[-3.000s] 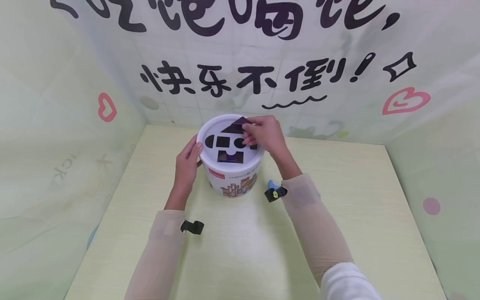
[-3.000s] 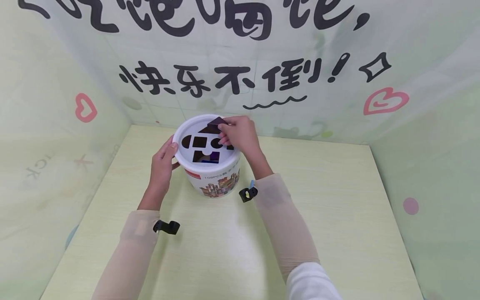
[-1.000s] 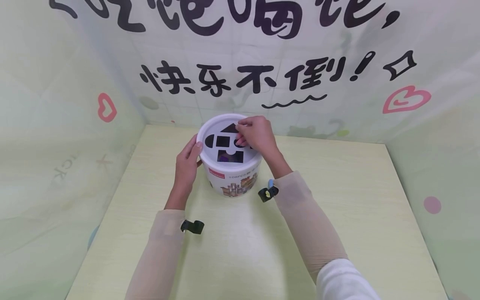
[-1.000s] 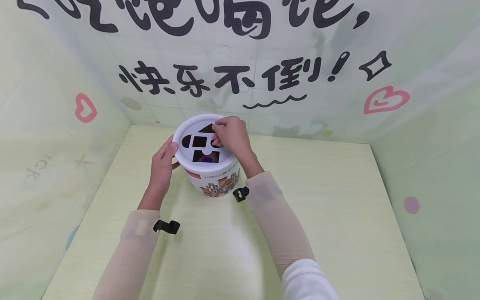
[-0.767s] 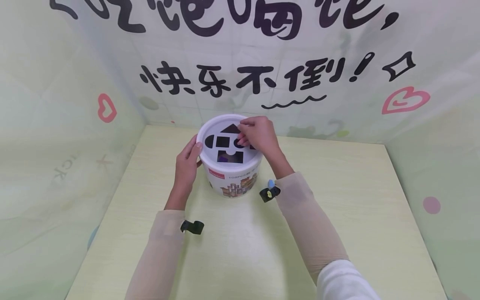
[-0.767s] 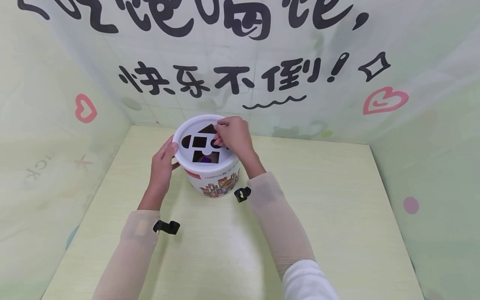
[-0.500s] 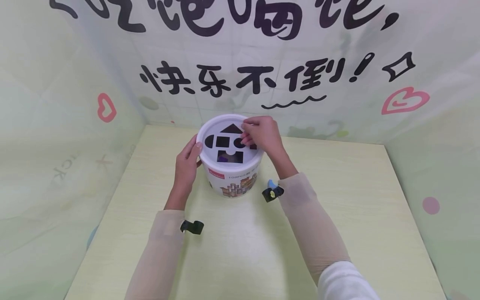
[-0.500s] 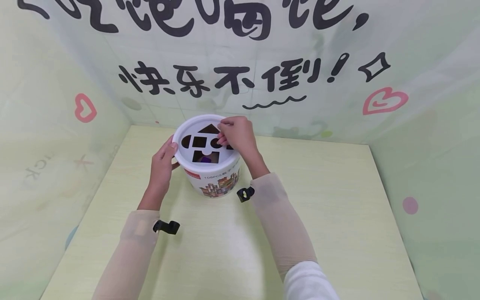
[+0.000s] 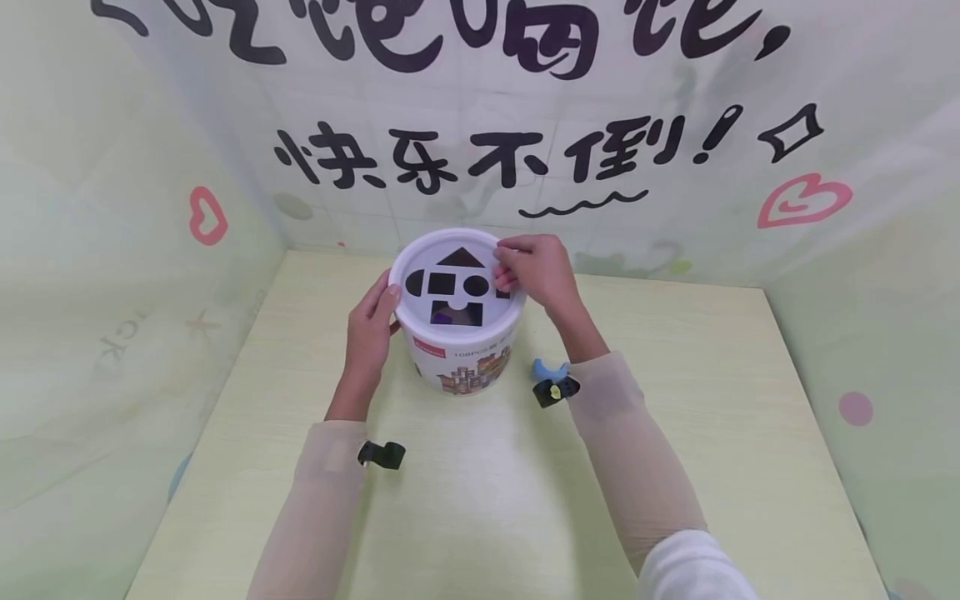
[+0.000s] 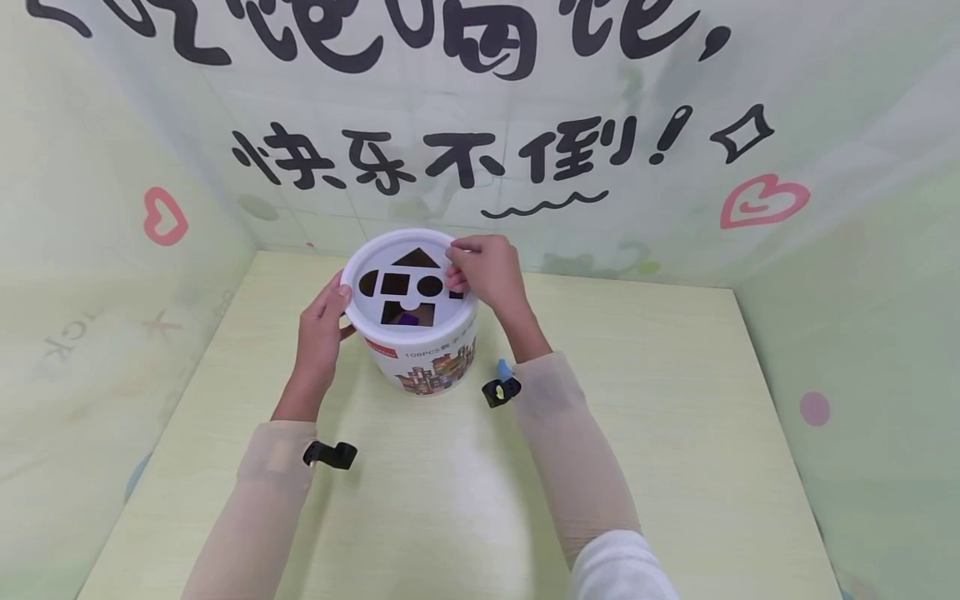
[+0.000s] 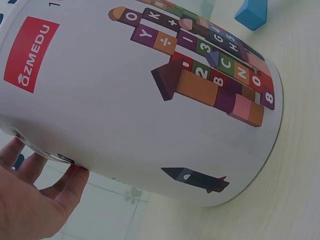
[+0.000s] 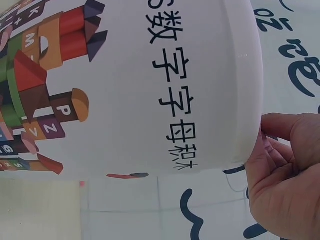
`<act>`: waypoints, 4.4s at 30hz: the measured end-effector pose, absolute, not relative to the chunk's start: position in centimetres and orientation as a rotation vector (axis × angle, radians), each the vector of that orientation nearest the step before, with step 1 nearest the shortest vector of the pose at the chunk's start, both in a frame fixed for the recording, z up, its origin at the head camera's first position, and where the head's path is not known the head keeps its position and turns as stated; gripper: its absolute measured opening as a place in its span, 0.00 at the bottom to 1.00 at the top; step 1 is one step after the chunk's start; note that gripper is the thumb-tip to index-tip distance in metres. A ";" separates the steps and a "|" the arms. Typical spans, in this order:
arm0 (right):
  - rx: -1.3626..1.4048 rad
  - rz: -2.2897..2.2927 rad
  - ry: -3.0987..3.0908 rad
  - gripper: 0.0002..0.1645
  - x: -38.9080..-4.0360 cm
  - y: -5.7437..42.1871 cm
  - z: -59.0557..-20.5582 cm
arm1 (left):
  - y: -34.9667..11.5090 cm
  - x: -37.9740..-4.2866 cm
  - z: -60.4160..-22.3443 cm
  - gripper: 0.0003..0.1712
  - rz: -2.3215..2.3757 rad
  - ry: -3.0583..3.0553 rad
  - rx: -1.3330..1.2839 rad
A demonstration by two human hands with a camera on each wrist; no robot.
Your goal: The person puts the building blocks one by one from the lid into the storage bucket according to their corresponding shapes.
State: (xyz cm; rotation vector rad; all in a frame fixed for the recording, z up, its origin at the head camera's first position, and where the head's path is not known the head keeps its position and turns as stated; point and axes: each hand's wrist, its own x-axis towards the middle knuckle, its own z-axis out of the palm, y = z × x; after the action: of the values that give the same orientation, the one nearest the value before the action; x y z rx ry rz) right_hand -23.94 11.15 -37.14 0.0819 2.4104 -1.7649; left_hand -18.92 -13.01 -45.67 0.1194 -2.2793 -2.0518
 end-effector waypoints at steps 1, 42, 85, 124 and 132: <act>0.082 -1.781 2.396 0.16 -23.9 11.3 -37.2 | -13.0 -18.9 -45.7 0.29 -2.049 -2.280 0.121; 0.202 -1.855 2.338 0.19 -21.2 17.6 -40.6 | -13.0 -18.9 -45.6 0.28 -2.046 -2.286 0.123; 0.334 -1.661 2.273 0.24 -18.0 21.9 -48.9 | -13.0 -19.0 -45.9 0.29 -2.038 -2.287 0.125; 0.295 -1.383 2.222 0.29 -16.4 22.1 -53.4 | -12.9 -18.9 -45.7 0.28 -2.034 -2.286 0.122; 0.279 -1.373 2.239 0.28 -16.3 22.2 -53.8 | -13.0 -18.9 -45.7 0.28 -2.045 -2.282 0.115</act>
State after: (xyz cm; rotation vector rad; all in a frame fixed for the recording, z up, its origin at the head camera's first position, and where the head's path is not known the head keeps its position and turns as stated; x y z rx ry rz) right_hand -16.29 22.19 -53.79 0.2793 2.2389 -1.3727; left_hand -18.91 -13.03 -45.71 0.1152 -2.2818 -2.0446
